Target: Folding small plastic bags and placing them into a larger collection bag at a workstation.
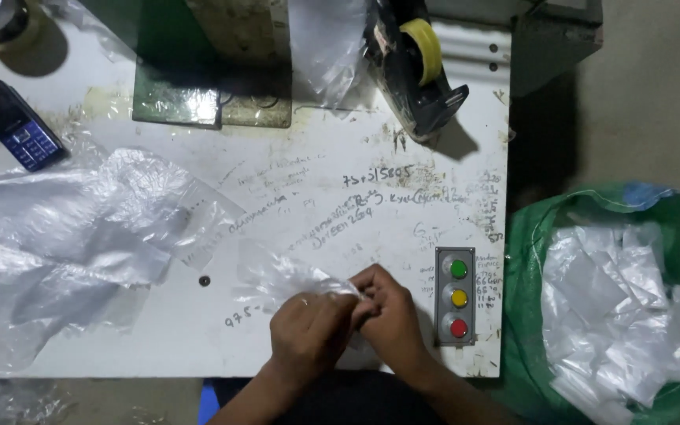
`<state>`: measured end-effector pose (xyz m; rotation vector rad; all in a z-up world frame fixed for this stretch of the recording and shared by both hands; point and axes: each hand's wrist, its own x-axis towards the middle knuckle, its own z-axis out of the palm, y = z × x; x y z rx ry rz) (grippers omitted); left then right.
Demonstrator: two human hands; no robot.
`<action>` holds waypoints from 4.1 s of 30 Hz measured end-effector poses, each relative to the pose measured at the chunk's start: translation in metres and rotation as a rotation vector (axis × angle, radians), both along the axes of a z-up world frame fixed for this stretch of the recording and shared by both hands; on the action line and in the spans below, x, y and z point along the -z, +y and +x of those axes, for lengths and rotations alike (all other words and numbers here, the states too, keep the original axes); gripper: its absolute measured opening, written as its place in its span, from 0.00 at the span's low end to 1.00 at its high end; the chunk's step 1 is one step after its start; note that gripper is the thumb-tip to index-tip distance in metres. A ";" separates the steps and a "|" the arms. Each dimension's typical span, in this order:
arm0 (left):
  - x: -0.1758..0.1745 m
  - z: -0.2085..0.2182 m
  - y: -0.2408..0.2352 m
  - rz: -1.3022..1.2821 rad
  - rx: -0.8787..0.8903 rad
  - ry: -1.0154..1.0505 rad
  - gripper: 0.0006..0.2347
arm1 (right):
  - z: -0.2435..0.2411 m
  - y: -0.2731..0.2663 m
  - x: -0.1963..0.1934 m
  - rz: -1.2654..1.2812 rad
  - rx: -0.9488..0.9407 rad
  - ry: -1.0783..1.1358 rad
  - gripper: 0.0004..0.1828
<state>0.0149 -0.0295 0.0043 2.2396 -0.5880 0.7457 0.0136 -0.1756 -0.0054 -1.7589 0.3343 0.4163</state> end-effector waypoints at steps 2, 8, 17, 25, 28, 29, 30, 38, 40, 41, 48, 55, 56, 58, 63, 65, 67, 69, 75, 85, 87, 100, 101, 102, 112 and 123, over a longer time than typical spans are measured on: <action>0.012 0.005 0.003 -0.105 -0.093 0.160 0.07 | 0.010 -0.003 -0.019 0.277 0.110 0.187 0.18; 0.018 0.011 0.001 -0.258 -0.050 0.152 0.07 | -0.005 -0.012 0.008 -0.024 -0.303 -0.182 0.13; 0.024 -0.006 -0.008 -0.041 -0.073 0.162 0.10 | 0.023 -0.034 0.012 0.200 0.006 0.095 0.16; 0.065 -0.011 0.008 0.359 -0.072 0.318 0.19 | 0.023 -0.024 0.010 0.112 0.124 -0.092 0.16; 0.066 -0.007 0.013 0.467 -0.097 0.433 0.25 | 0.035 -0.010 0.003 -0.177 -0.233 -0.007 0.30; 0.059 -0.003 0.013 0.470 -0.124 0.366 0.24 | 0.038 -0.009 0.008 -0.304 -0.285 -0.086 0.25; 0.053 0.001 0.014 0.472 -0.150 0.300 0.24 | 0.041 -0.009 0.013 -0.430 -0.336 -0.165 0.21; 0.068 0.043 0.039 0.347 -0.150 0.367 0.19 | 0.016 -0.005 0.038 -0.723 -0.449 -1.046 0.36; 0.069 0.044 0.043 0.367 -0.202 0.438 0.18 | 0.000 -0.008 0.054 -0.834 -0.490 -1.205 0.36; 0.069 0.042 0.044 0.323 -0.209 0.458 0.17 | -0.008 -0.010 0.060 -0.794 -0.672 -1.087 0.36; 0.050 0.017 0.037 0.236 -0.017 0.293 0.03 | -0.006 -0.033 0.034 -0.428 -0.489 -0.698 0.51; 0.071 -0.010 0.051 0.296 0.031 0.492 0.08 | -0.001 -0.044 0.059 -0.577 -0.710 -0.660 0.34; 0.079 -0.010 0.053 0.301 -0.058 0.512 0.07 | -0.006 -0.039 0.058 -0.704 -0.651 -0.895 0.38; 0.079 -0.005 0.056 0.308 -0.166 0.533 0.06 | -0.012 -0.030 0.062 -0.810 -0.588 -1.140 0.43; 0.070 0.003 0.052 0.329 -0.120 0.311 0.01 | -0.012 -0.026 0.056 -0.300 -0.594 -0.791 0.27; 0.067 -0.002 0.046 0.304 -0.045 0.296 0.02 | -0.008 -0.035 0.055 -0.292 -0.580 -0.759 0.39; 0.065 -0.012 0.046 0.282 0.052 0.304 0.02 | -0.010 -0.039 0.061 -0.282 -0.553 -0.698 0.52; 0.069 -0.015 0.050 0.272 0.080 0.361 0.11 | -0.008 -0.043 0.075 -0.453 -0.708 -0.649 0.39; 0.083 -0.027 0.054 0.314 -0.038 0.416 0.05 | 0.002 -0.024 0.048 -0.544 -0.706 -0.682 0.09; 0.071 -0.026 0.058 0.303 -0.025 0.406 0.05 | 0.009 -0.026 0.046 -0.515 -0.765 -0.651 0.10; 0.068 -0.025 0.059 0.299 -0.019 0.466 0.04 | 0.010 -0.026 0.043 -0.566 -0.765 -0.696 0.09; 0.035 0.003 0.063 0.116 0.084 0.824 0.07 | 0.034 -0.019 0.018 -0.532 -0.791 -0.329 0.06; 0.020 0.007 0.068 -0.088 0.123 1.152 0.06 | 0.037 -0.027 0.016 -0.316 -0.725 -0.103 0.07; 0.004 0.011 0.074 -0.300 0.167 1.474 0.06 | 0.040 -0.034 0.015 -0.096 -0.651 0.114 0.10; -0.006 0.004 0.059 -0.402 -0.085 0.251 0.12 | 0.190 -0.084 -0.032 -0.212 0.283 -0.650 0.08; 0.021 0.003 0.041 -0.255 0.006 0.214 0.11 | 0.187 -0.124 -0.032 -0.397 -0.099 -0.677 0.15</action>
